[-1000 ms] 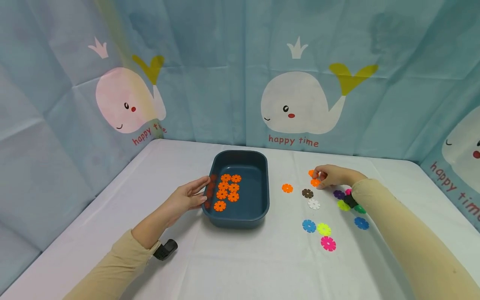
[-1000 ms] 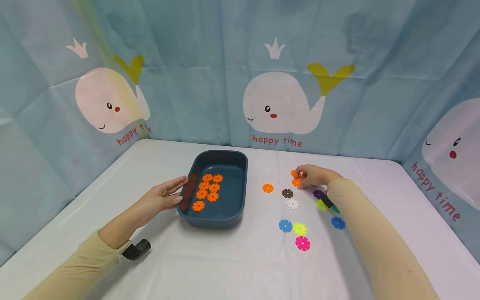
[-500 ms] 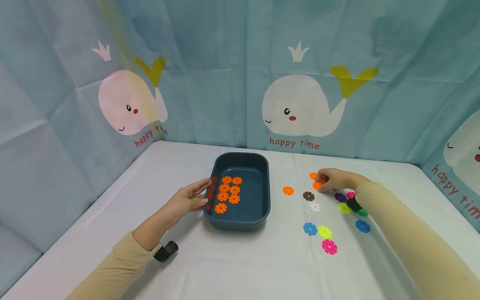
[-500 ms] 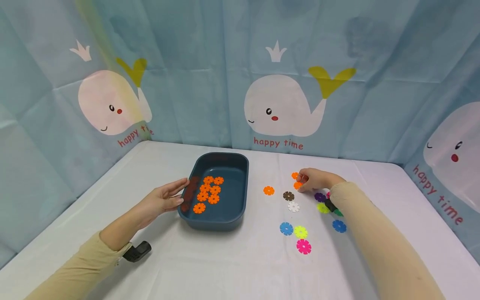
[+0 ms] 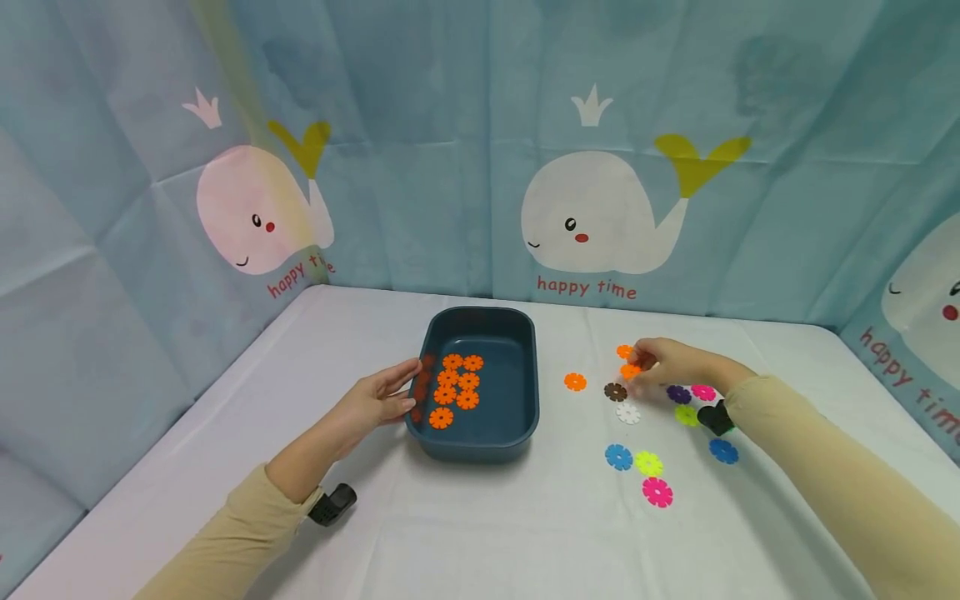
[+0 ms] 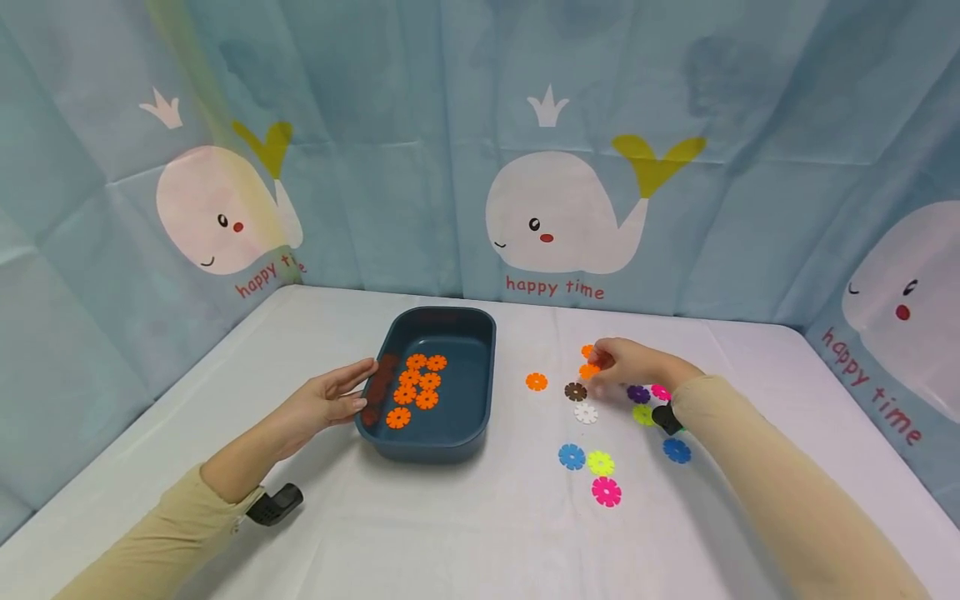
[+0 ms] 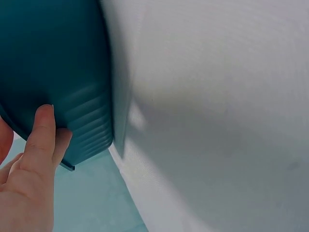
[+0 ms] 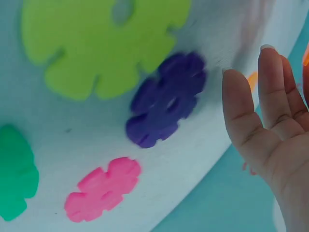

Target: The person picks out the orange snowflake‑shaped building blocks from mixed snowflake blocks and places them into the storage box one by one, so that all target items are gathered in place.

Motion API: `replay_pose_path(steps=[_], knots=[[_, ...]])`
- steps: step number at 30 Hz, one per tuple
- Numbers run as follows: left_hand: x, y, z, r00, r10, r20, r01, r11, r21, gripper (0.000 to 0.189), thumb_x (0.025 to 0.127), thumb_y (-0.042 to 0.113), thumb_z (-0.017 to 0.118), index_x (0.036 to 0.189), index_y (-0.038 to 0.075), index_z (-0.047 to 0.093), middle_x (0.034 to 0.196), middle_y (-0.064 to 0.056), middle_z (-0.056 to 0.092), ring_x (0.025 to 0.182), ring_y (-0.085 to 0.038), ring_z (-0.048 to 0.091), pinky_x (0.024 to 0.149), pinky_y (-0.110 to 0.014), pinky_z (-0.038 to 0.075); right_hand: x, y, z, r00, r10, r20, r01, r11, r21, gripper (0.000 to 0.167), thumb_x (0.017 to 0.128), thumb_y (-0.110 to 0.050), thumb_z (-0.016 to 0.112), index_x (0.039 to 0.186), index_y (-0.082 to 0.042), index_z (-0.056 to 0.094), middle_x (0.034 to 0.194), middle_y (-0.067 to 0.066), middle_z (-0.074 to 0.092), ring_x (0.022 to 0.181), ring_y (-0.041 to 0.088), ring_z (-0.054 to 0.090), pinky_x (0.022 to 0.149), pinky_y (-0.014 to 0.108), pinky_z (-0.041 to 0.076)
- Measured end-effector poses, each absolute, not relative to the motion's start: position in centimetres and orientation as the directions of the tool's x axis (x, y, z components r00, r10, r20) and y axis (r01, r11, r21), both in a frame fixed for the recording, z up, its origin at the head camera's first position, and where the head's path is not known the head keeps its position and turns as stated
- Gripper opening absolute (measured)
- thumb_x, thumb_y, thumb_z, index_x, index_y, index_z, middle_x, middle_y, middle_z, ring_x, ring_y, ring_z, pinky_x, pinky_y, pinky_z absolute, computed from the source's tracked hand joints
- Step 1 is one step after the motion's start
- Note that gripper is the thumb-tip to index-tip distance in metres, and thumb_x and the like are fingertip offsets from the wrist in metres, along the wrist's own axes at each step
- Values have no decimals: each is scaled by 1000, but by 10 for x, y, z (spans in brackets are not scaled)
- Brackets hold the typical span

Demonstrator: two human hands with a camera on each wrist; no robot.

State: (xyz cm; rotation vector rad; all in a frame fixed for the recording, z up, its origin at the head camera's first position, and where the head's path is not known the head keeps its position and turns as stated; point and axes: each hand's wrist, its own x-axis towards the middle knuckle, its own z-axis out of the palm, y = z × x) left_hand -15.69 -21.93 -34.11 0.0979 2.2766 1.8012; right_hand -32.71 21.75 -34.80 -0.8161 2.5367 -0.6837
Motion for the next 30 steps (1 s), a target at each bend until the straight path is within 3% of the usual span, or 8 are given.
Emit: replay_pose_path(steps=[4,17,25,30], knots=[[-156,-220,-341,-971,191,-145,-95,245,965,62,100,0,48,155,5,19,160,-17,15,140,-39,27,105,-48,39,-317,215,-342,-722,-673,-160,-493,663,-563,27,88,-19,71,103,-2,56,101,4,60,97,23,56,91,43,48],[-157,-220,-343,-972,189,-142,-91,257,962,62,101,0,48,155,5,20,160,-16,17,141,-37,28,105,-48,39,-287,195,-314,-655,-751,-81,-559,554,-616,22,88,-13,71,101,-4,56,95,0,61,96,20,59,85,36,51],[-156,-220,-341,-971,194,-138,-86,251,964,62,101,0,47,156,5,19,160,-17,15,141,-37,28,105,-48,39,-273,178,-301,-586,-810,-33,-575,444,-687,25,88,-6,72,105,-2,54,95,4,61,84,23,62,75,28,55],[-157,-220,-342,-971,196,-137,-85,255,963,62,101,0,47,156,5,19,160,-16,16,142,-37,24,106,-50,37,-268,167,-296,-556,-831,-9,-584,398,-708,27,87,-4,72,106,0,53,92,6,60,79,26,61,70,33,57]])
